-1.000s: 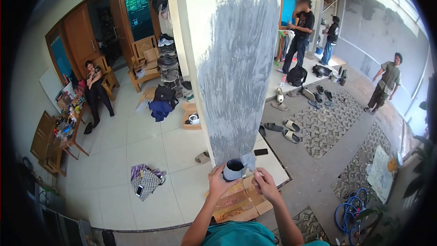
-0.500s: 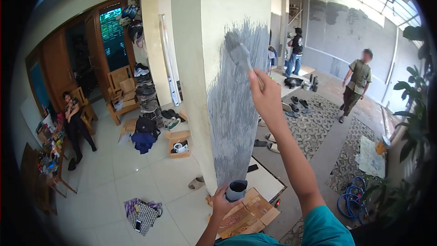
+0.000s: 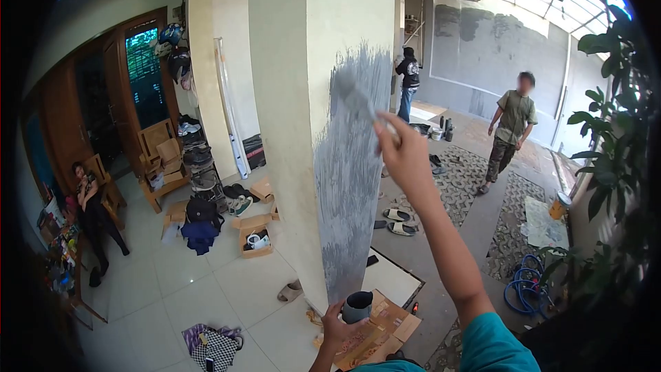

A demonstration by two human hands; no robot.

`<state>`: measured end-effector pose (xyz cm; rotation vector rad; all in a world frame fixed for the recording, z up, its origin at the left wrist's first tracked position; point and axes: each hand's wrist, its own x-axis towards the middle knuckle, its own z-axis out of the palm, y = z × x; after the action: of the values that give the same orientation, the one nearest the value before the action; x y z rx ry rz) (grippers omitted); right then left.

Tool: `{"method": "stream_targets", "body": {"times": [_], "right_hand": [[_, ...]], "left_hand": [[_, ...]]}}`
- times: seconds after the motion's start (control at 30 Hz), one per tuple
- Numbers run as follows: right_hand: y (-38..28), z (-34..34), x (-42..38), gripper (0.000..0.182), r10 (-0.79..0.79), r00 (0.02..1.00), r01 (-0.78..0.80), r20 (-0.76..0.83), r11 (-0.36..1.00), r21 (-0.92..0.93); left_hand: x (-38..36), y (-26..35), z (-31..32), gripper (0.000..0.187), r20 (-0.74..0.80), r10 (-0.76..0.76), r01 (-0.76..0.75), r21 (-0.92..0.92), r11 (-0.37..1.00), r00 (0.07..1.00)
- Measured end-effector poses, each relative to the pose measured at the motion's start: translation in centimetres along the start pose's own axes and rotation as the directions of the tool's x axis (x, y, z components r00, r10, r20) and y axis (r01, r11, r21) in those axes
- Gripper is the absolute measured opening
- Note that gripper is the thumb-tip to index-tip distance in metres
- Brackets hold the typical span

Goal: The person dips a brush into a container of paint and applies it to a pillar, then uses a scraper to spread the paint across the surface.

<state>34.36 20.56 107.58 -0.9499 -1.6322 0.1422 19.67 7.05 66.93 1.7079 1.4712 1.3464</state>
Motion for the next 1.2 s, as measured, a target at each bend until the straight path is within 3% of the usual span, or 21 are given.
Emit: {"method": "stream_targets", "body": {"times": [0.07, 0.1, 0.17, 0.27, 0.37, 0.43, 0.53, 0.6, 0.67, 0.87, 1.0, 1.13, 1.2], "right_hand": [[-1.1, 0.4, 2.4, 0.031, -0.135, 0.979, 0.135, -0.154, 0.991, -0.005], [-1.3, 0.8, 3.1, 0.031, -0.132, 0.979, 0.132, -0.153, 0.991, -0.009], [-1.0, 1.8, 3.8, 0.033, -0.06, 0.997, 0.053, -0.05, 0.989, -0.137], [1.4, 3.9, 0.5, 0.032, -0.111, 0.991, 0.1, -0.079, 0.985, -0.14], [4.0, 4.3, -4.3, 0.031, -0.063, 0.998, 0.062, 0.0, 0.99, -0.126], [4.8, 3.7, -6.4, 0.029, 0.028, 0.988, -0.008, 0.15, 0.991, -0.133], [4.2, 2.2, -6.3, 0.027, -0.061, 0.998, 0.062, 0.032, 0.997, -0.045], [1.8, 1.2, -4.6, 0.023, -0.007, 1.0, 0.007, -0.006, 0.998, -0.07], [0.5, 1.1, -2.1, 0.021, -0.087, 0.994, 0.092, -0.068, 0.994, 0.064], [0.4, 4.2, 0.5, 0.021, -0.14, 0.983, 0.138, -0.117, 0.99, -0.026], [3.0, 4.9, -5.1, 0.022, -0.048, 0.999, 0.049, 0.021, 0.999, -0.022], [4.8, 3.7, -7.8, 0.02, -0.077, 0.994, 0.074, 0.073, 0.997, 0.034], [2.2, 1.3, -6.8, 0.021, 0.099, 0.988, -0.092, 0.116, 0.994, -0.066]], "left_hand": [[-0.6, -0.1, -0.1, 0.083, -0.019, 0.018, -0.018, 0.011, 1.0, 1.0], [-0.7, 0.0, -0.3, 0.083, -0.015, 0.016, -0.016, 0.008, 1.0, 1.0], [-1.0, 0.3, -0.6, 0.084, -0.017, -0.048, 0.047, -0.034, 0.998, 0.999], [-1.5, -0.7, -0.5, 0.085, -0.057, -0.047, 0.043, -0.07, 0.997, 0.997], [-1.6, -0.3, -1.2, 0.084, -0.045, -0.101, 0.095, -0.116, 0.989, 0.994], [-1.8, -0.7, -1.2, 0.083, -0.048, -0.081, 0.076, -0.099, 0.992, 0.996], [-2.0, -1.3, -1.3, 0.081, -0.058, -0.063, 0.057, -0.101, 0.993, 0.996], [-2.4, -1.3, -1.5, 0.08, -0.058, -0.076, 0.069, -0.125, 0.99, 0.995], [-2.9, -0.9, -1.9, 0.078, -0.07, -0.11, 0.102, -0.101, 0.99, 0.991], [-4.0, -0.7, -2.5, 0.072, -0.098, -0.169, 0.152, -0.158, 0.976, 0.981], [-4.1, -0.6, -2.9, 0.072, -0.147, -0.131, 0.107, -0.161, 0.981, 0.98], [-4.3, -0.5, -3.1, 0.07, -0.118, -0.126, 0.113, -0.113, 0.987, 0.985], [-4.0, -0.5, -3.0, 0.068, -0.127, -0.122, 0.106, -0.127, 0.986, 0.984]]}}
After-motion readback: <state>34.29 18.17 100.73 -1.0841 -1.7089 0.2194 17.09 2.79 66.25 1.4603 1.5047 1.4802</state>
